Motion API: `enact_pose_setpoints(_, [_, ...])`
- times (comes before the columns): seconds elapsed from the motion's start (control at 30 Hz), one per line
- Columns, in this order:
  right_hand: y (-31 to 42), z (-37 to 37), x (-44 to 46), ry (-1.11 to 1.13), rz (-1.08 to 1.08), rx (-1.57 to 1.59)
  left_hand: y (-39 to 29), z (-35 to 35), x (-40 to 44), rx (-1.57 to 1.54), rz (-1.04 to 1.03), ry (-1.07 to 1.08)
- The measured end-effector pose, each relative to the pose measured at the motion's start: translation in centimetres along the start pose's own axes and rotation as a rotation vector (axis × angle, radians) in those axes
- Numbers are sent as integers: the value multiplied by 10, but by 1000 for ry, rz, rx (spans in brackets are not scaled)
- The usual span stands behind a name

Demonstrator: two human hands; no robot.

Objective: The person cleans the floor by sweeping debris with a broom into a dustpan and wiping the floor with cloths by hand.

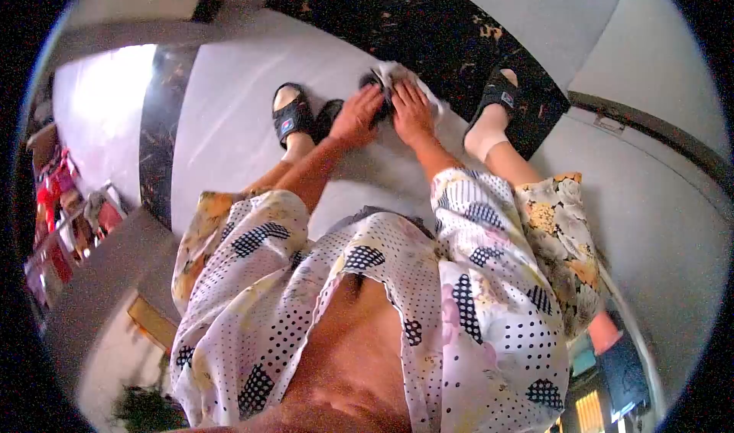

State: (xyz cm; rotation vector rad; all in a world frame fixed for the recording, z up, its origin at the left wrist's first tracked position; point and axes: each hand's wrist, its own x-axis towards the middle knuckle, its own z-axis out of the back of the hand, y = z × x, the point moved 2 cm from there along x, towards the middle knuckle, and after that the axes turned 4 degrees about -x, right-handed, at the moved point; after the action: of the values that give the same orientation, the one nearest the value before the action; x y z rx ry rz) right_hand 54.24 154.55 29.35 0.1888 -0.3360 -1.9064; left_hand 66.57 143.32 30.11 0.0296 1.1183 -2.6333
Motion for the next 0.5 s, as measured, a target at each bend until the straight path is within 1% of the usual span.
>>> enact_pose_setpoints(0.03, [12, 3, -14, -14, -19, 27, -9, 3, -15, 0, 22, 70])
enact_pose_setpoints(0.07, [22, 2, -34, -26, -38, 57, -13, -7, -30, 29, 19, 95])
enact_pose_setpoints(0.13, [47, -5, -63, -16, -24, 19, -4, -28, -65, 121, -31, 111])
enact_pose_setpoints(0.17, [61, -1, -40, 8, -97, 22, 14, 2, -56, 39, -60, 181])
enact_pose_setpoints(0.2, [72, 0, -24, 18, -118, -5, 28, 17, -57, -43, -86, 171])
enact_pose_setpoints(0.23, [83, 1, -20, 31, -128, -27, 35, 22, -64, -101, -79, 180])
enact_pose_setpoints(0.27, [90, 2, -10, 39, -134, -28, 42, 22, -67, -129, -127, 179])
enact_pose_setpoints(0.3, [100, 9, 2, 90, -206, 7, 40, 42, -68, -75, -208, 313])
enact_pose_setpoints(0.33, [111, 17, 12, 142, -274, 47, 36, 59, -77, -98, -156, 336])
enact_pose_setpoints(0.37, [126, 31, 26, 209, -420, 161, 47, 61, -81, -143, -178, 405])
enact_pose_setpoints(0.4, [122, 32, 35, 273, -548, 246, 53, 51, -76, -185, -110, 419])
enact_pose_setpoints(0.43, [129, 35, 40, 282, -610, 284, 42, 79, -82, -278, -16, 364])
enact_pose_setpoints(0.47, [127, 35, 42, 297, -682, 322, 41, 89, -83, -302, -119, 216])
enact_pose_setpoints(0.5, [120, 32, 49, 315, -755, 352, 37, 101, -75, -288, -26, 231])
